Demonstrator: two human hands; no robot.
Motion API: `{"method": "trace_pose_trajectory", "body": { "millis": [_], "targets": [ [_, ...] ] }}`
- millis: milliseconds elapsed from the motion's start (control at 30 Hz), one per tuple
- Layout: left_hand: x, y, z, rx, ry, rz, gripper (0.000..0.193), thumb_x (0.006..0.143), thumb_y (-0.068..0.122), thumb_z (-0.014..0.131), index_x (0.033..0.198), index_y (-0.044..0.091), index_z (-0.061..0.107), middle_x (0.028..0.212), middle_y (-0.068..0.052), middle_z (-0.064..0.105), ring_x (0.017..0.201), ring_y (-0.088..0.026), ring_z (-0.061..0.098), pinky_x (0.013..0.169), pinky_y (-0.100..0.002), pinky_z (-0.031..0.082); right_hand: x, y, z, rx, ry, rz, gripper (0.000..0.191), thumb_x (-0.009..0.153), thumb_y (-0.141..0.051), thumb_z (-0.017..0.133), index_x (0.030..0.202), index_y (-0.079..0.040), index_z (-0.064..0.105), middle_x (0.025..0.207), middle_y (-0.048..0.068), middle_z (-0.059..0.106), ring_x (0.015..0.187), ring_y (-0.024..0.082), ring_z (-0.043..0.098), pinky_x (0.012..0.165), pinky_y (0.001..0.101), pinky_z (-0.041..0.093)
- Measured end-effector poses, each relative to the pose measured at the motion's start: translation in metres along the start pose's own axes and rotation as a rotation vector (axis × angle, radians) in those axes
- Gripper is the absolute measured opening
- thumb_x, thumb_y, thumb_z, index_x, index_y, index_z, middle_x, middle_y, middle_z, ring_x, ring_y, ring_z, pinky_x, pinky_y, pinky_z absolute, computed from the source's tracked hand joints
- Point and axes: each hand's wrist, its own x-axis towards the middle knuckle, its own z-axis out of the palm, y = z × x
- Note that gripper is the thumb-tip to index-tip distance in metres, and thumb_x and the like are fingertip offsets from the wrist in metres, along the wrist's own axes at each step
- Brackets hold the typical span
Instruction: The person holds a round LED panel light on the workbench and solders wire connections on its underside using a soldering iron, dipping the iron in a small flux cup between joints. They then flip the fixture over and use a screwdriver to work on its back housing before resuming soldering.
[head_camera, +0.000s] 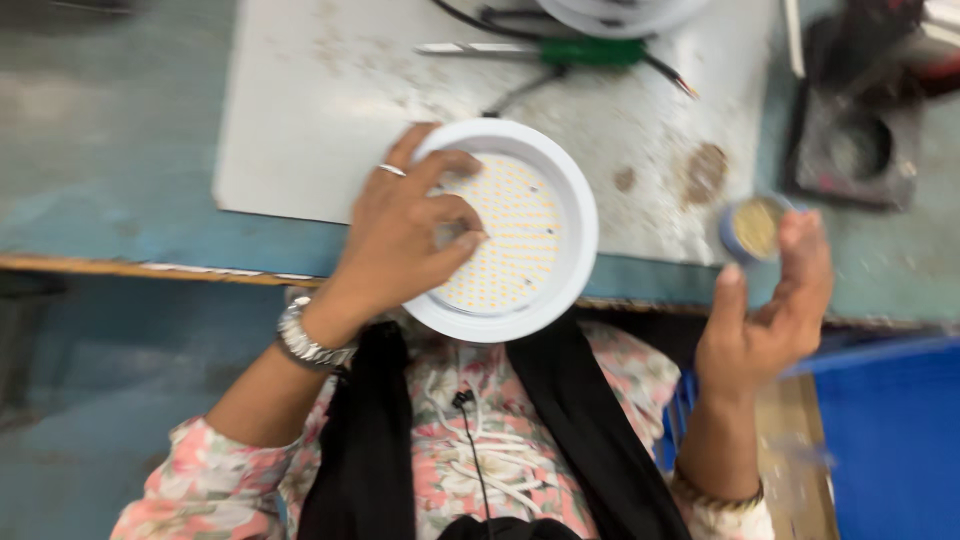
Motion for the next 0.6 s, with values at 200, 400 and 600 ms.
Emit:
{"method": "trace_pose_trajectory", "body": {
  "millis": [200,400,600],
  "targets": [
    [-0.008,0.013,0.007,0.078,-0.025,-0.008,0.007,0.084,0.020,0.082,0.085,0.015,0.078,0.137,-0.004,0.061,0.146,-0.041,0.037,0.099,-0.052,0.040,-0.011,0.036,-0.050,-0.035,-0.095,0.190,0.082,0.106,0.002,0.077,0.167,-0.007,0.023,0.162,0.016,0.042,0.157,0.027,0.037,0.131,0.0371,0.025],
    [-0.009,0.019,0.012,0.103,0.013,-0.020,0.008,0.084,0.021,0.082,0.086,0.015,0.077,0.137,-0.005,0.060,0.145,-0.044,0.037,0.096,-0.053,0.040,-0.002,0.054,-0.041,-0.095,-0.225,0.210,0.107,0.094,0.009,0.085,0.169,-0.010,0.011,0.151,0.019,0.053,0.140,0.026,0.051,0.126,0.0367,0.036],
    [-0.003,0.020,0.020,0.101,0.113,-0.007,0.009,0.082,0.021,0.079,0.086,0.013,0.076,0.133,-0.009,0.060,0.144,-0.042,0.038,0.095,-0.052,0.042,0.026,0.041,-0.015,0.018,-0.116,0.183,0.103,0.097,0.012,0.084,0.168,-0.012,0.013,0.141,0.017,0.060,0.123,0.022,0.061,0.114,0.0317,0.051]
  ]
}}
